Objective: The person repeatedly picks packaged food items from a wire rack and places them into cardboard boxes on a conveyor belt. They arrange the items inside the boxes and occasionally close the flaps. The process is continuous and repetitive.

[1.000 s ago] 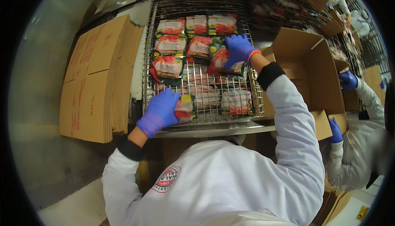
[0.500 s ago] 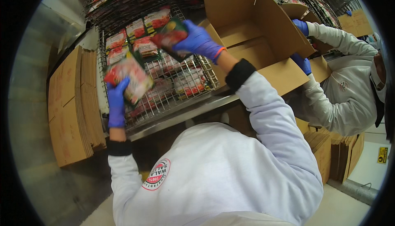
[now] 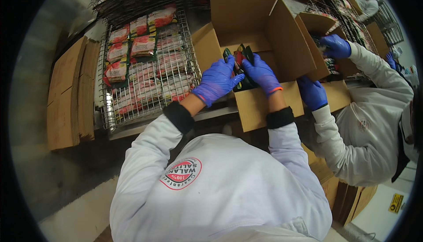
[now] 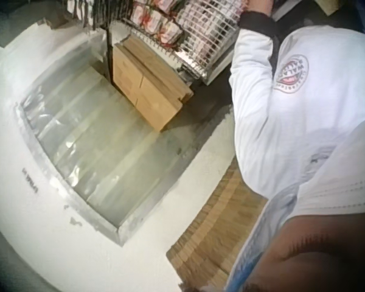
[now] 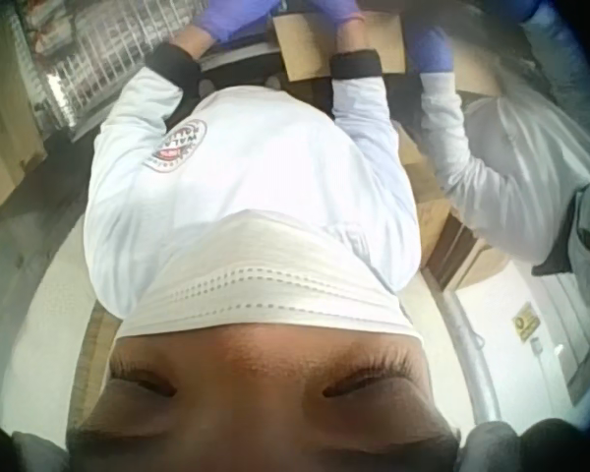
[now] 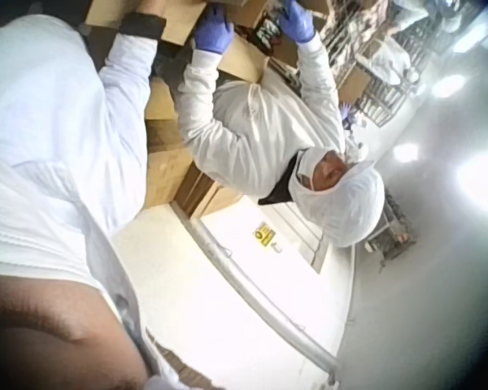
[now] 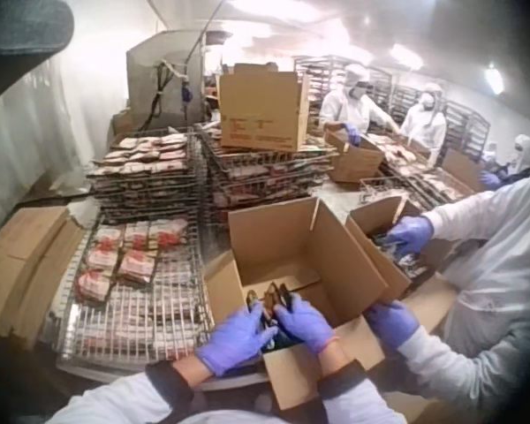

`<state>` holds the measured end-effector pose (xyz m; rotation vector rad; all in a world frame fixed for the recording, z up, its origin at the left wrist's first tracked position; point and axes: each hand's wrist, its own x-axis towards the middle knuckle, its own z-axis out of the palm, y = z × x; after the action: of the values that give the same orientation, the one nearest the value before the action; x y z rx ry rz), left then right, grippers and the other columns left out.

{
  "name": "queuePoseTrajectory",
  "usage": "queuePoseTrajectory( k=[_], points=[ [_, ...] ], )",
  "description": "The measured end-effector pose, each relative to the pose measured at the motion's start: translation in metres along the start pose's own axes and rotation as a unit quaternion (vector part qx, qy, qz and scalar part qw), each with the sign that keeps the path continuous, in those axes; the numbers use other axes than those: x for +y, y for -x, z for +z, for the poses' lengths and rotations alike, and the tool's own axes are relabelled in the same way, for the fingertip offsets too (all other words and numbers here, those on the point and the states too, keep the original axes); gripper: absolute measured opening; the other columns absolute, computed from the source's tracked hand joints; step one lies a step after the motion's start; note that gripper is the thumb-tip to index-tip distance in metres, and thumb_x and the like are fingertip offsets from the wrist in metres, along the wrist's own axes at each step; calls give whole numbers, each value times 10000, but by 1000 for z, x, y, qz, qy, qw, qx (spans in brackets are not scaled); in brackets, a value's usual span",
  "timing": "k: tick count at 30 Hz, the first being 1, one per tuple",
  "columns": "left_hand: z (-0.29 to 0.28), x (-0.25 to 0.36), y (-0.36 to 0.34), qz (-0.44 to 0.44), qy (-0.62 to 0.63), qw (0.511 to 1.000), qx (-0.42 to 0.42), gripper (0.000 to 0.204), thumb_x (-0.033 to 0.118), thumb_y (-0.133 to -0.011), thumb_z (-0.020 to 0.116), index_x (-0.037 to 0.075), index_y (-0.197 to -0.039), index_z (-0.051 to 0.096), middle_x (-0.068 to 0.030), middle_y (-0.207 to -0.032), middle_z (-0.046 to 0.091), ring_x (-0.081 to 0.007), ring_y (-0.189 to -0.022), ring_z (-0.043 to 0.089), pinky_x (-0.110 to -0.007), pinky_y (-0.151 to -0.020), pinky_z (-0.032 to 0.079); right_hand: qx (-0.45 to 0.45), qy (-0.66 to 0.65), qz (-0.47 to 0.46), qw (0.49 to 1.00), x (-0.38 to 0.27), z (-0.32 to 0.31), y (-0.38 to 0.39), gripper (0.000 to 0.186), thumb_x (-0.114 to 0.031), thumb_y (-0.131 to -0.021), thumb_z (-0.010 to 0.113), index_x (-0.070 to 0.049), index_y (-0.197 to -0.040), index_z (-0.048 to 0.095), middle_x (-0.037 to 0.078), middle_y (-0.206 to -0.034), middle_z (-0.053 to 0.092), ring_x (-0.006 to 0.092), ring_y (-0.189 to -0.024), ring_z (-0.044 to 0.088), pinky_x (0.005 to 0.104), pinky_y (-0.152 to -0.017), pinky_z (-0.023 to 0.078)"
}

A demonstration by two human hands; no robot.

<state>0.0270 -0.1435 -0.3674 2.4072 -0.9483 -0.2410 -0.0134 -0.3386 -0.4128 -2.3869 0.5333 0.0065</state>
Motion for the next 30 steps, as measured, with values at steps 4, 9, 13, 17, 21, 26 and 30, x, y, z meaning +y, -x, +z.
queuePoseTrajectory(
  k=[4,9,13,17,21,26,30],
  points=[
    [-56,-81,9,-1,105,977,184,419,365,-908,648,52,-1188,635,-165,-1080,637,-303,-979,632,-385,-866,510,-63,-16,27,998,-6,-14,9,959,-675,-783,648,29,-1390,412,294,-1237,595,407,-1196,562,430,-990,449],
    [-190,-313,42,-101,-270,949,132,604,266,-762,764,74,-1298,561,-190,-1197,613,-354,-1126,579,-424,-987,461,34,110,45,992,-29,5,28,1023,-696,-778,628,-7,-1468,316,298,-1161,624,416,-1087,619,454,-884,506],
    [-231,-387,60,-115,-328,927,-140,808,324,-607,832,85,-1317,530,-189,-1217,601,-363,-1134,574,-430,-994,457,115,166,111,973,-45,11,43,967,-710,-810,576,-84,-1496,304,279,-1083,652,402,-995,651,472,-819,518],
    [-243,-377,55,-91,-253,938,-217,894,388,-538,863,63,-1302,531,-195,-1205,605,-368,-1118,579,-427,-966,471,145,187,118,964,-27,16,41,807,-675,-874,515,-156,-1477,373,233,-1158,632,389,-1016,638,471,-835,508],
    [-242,-381,61,-6,-238,945,-225,856,450,-521,862,42,-1224,592,-193,-1137,625,-365,-1061,603,-417,-926,492,164,167,93,968,-15,24,37,698,-630,-906,504,-191,-1444,433,209,-1159,634,394,-1038,624,463,-867,498],
    [-251,-377,41,-21,-267,910,-316,792,486,-517,846,42,-1144,657,-205,-1180,609,-364,-1113,583,-410,-935,483,171,176,102,964,-15,26,37,682,-625,-910,502,-185,-1428,451,225,-1171,627,402,-1045,620,468,-874,494],
    [-271,-435,11,-27,-154,978,-142,940,413,-527,863,49,-1328,532,-223,-1219,600,-358,-1157,564,-399,-995,455,159,169,105,967,-18,25,31,675,-625,-918,491,-178,-1422,457,233,-1175,623,409,-1061,615,473,-887,489]
  ],
)
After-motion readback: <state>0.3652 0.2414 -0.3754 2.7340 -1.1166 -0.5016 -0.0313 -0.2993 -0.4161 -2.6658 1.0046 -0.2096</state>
